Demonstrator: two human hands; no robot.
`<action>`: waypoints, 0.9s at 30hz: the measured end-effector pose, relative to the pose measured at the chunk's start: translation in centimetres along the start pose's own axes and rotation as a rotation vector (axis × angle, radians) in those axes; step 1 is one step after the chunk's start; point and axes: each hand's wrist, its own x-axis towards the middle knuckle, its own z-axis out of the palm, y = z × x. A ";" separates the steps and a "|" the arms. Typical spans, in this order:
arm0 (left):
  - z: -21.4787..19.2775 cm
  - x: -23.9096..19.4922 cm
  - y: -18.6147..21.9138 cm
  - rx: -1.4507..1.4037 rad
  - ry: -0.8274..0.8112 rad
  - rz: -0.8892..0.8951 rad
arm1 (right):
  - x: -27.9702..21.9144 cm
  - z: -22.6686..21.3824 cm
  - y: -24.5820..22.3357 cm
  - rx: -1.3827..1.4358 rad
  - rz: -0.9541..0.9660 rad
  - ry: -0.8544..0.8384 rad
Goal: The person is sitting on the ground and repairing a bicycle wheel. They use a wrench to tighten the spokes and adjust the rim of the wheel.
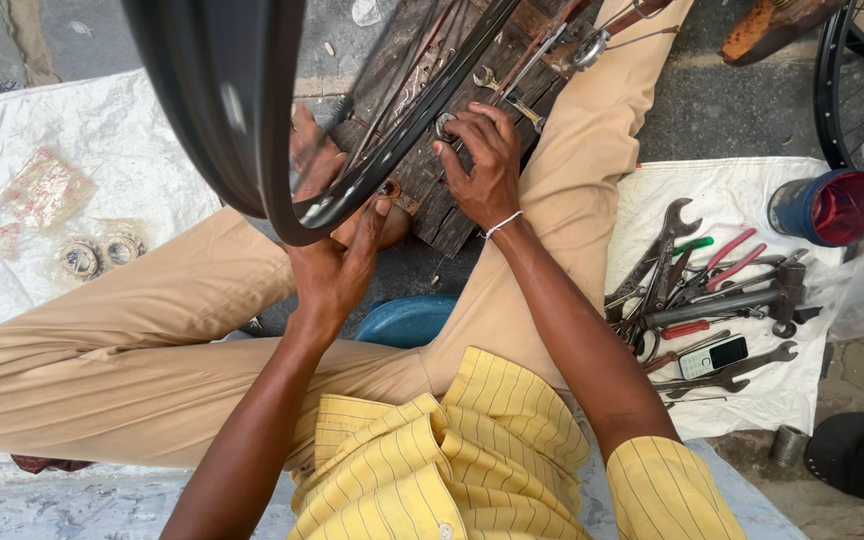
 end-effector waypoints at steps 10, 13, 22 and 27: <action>-0.1 0.8 0.8 0.047 -0.010 -0.089 | -0.5 0.5 0.5 -0.001 0.007 -0.001; -1.5 1.0 2.3 0.106 0.074 0.093 | 0.0 0.6 0.6 0.000 0.006 -0.003; -5.0 1.1 6.9 -0.052 0.196 0.295 | 1.3 -3.8 -6.9 0.169 -0.078 0.139; -5.2 2.5 7.5 0.059 0.033 0.306 | 4.3 -9.7 -14.3 0.266 -0.507 0.239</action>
